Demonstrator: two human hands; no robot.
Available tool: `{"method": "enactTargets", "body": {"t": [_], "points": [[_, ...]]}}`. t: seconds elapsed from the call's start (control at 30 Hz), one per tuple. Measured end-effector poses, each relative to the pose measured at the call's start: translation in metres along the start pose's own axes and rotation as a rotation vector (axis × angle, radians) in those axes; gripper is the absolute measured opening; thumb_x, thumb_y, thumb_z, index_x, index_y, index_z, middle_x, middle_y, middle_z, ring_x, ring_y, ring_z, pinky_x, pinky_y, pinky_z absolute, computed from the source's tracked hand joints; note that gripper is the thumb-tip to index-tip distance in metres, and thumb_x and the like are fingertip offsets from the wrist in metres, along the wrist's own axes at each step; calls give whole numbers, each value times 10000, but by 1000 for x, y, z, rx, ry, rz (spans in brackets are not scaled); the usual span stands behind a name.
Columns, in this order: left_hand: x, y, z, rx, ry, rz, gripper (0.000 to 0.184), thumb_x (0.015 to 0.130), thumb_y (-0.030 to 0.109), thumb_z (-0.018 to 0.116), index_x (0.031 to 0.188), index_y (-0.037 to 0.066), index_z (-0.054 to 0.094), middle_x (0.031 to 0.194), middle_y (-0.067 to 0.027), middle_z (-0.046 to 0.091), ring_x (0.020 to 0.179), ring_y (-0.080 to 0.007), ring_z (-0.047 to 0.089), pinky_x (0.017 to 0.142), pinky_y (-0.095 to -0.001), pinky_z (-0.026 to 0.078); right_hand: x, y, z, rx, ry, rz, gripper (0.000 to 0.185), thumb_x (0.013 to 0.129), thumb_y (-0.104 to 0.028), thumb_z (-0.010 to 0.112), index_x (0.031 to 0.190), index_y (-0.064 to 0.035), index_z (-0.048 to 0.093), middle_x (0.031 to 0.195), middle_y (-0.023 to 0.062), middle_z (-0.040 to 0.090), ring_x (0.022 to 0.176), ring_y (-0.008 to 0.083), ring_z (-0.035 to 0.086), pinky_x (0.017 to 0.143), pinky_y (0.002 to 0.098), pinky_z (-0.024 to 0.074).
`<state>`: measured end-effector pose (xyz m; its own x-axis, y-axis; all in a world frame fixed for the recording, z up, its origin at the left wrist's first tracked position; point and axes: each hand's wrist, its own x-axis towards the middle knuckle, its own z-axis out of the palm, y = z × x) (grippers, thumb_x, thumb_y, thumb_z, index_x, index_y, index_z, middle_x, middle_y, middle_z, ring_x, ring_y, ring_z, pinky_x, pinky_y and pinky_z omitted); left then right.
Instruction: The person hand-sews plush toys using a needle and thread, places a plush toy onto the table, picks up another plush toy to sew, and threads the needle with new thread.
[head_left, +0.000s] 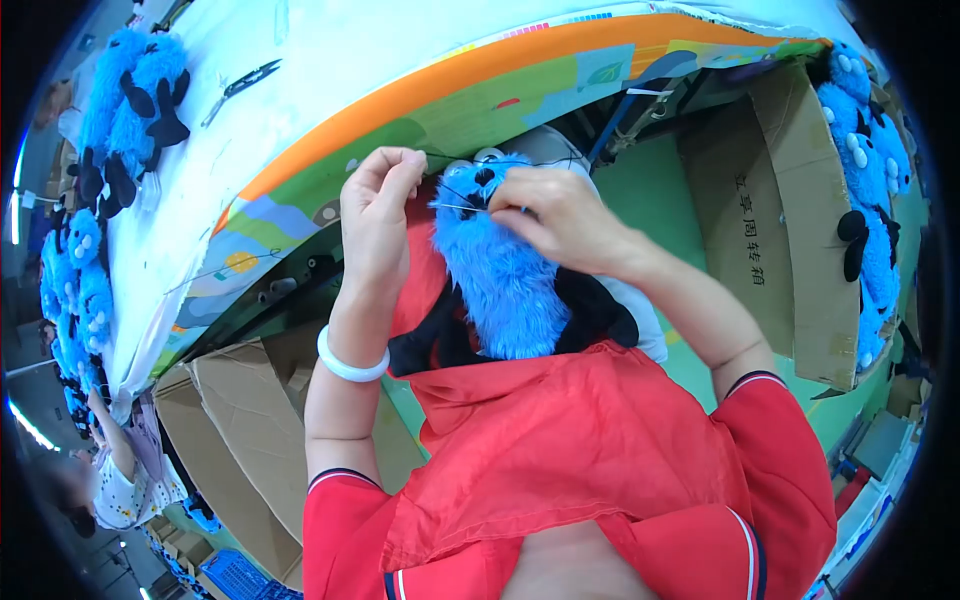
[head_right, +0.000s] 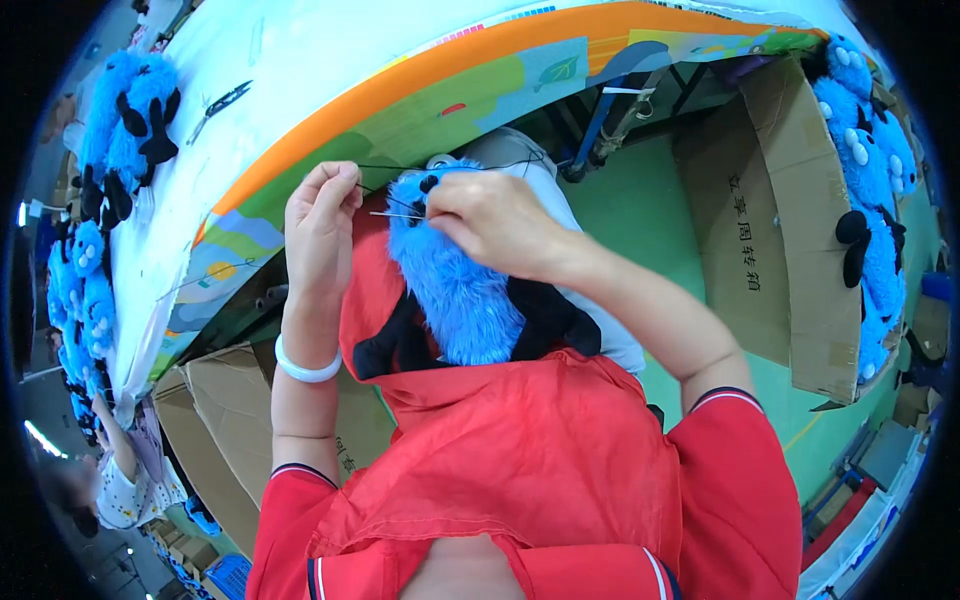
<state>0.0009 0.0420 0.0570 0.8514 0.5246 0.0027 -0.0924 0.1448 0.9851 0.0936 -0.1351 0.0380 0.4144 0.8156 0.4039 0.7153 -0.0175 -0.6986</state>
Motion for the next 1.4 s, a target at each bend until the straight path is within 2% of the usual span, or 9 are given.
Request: {"method": "enactTargets", "body": {"t": [0.2, 0.27, 0.37, 0.47, 0.53, 0.87, 1.0, 1.33, 1.4], "points": [[-6, -22, -10, 344, -83, -128, 61, 875, 56, 568, 824, 38, 596, 723, -35, 528, 636, -91, 425, 557, -213, 357, 9, 2, 30, -70, 340, -168, 152, 747, 62, 625, 863, -29, 587, 794, 97, 579, 611, 210, 537, 519, 293, 430], [-8, -16, -1, -48, -13, -152, 41, 857, 40, 595, 821, 31, 612, 717, -29, 515, 616, -93, 417, 543, -213, 353, 6, 0, 21, -109, 348, -249, 154, 767, 59, 622, 884, -30, 578, 793, 99, 582, 595, 197, 548, 497, 283, 440], [-11, -17, 3, -449, 65, -182, 21, 838, 25, 621, 818, 24, 627, 712, -23, 502, 596, -96, 410, 528, -214, 349, 1, -20, -39, 701, 537, 158, 38, 910, -55, 542, 874, -59, 553, 795, 61, 593, 520, 137, 566, 459, 234, 490], [-21, -33, -1, 368, -74, 220, 21, 803, 4, 651, 811, 19, 640, 698, -22, 481, 589, -118, 422, 518, -233, 360, -23, 29, -157, 860, 964, 78, 55, 899, -30, 553, 934, 12, 554, 783, 71, 570, 608, 99, 494, 521, 210, 423], [-25, -40, 1, 630, -121, 346, 33, 791, -4, 661, 809, 17, 644, 693, -21, 473, 587, -126, 426, 515, -240, 364, -68, 70, -249, 1166, 846, -37, 27, 894, 11, 524, 900, 28, 504, 752, 58, 494, 631, 104, 419, 552, 198, 340], [-12, -55, 11, 874, -200, 623, 129, 702, -50, 700, 803, 17, 656, 752, -45, 478, 635, -155, 445, 566, -258, 387, -112, 11, -329, 897, 596, 20, 122, 925, 6, 477, 1031, 65, 492, 904, 129, 524, 702, 121, 463, 641, 169, 359], [-7, -52, 16, 982, -196, 843, 127, 692, -51, 685, 796, 13, 647, 793, -63, 493, 666, -193, 463, 576, -286, 405, -61, -45, -296, 472, 853, 36, 122, 939, -91, 480, 834, -29, 479, 658, 36, 508, 549, 109, 525, 543, 201, 458], [4, -30, -5, 941, -365, 888, 109, 730, 10, 673, 826, 26, 623, 892, -80, 575, 722, -238, 523, 631, -327, 449, -51, -18, -287, 53, 868, 157, 94, 895, -108, 496, 827, -45, 484, 676, 41, 515, 584, 134, 518, 563, 228, 445], [26, 9, -24, 1080, -230, 983, 77, 744, 36, 666, 783, 31, 599, 834, -70, 598, 695, -237, 539, 643, -325, 447, -53, -11, -284, 17, 869, 166, 89, 886, -112, 499, 825, -48, 485, 679, 42, 516, 591, 138, 517, 567, 233, 443]]}}
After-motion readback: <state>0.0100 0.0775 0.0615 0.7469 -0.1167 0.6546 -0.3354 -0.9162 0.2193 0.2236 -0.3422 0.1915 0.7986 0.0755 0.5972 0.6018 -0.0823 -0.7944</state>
